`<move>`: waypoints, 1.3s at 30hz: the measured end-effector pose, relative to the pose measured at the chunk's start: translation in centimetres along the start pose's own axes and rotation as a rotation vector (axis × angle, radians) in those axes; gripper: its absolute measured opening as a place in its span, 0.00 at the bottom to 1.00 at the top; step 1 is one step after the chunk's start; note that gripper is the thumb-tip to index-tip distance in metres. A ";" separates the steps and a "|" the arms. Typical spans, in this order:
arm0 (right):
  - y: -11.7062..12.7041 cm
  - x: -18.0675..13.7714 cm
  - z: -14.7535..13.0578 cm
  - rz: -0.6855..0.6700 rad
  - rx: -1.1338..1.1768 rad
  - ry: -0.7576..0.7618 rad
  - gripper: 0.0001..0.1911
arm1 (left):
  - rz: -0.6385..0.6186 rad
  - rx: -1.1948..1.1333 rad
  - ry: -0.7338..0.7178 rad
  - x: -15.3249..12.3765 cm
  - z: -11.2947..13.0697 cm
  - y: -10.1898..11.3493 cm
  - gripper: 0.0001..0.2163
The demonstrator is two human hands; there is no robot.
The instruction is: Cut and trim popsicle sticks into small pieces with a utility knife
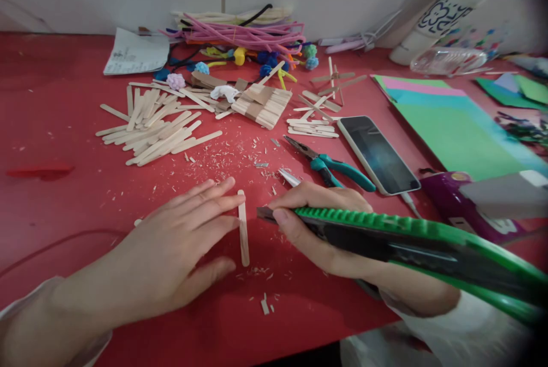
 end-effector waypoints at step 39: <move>-2.3 -0.4 0.1 0.001 0.025 0.125 0.05 | -0.207 -0.031 -0.039 0.3 1.3 -1.6 0.36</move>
Point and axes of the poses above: each hand's wrist, its own x-axis towards the middle knuckle, its own y-axis out of the back of the hand, z = x × y, the point moved 7 cm from there along x, towards the middle knuckle, and after that the axes turned 11 degrees about -y, right-handed, at the moved point
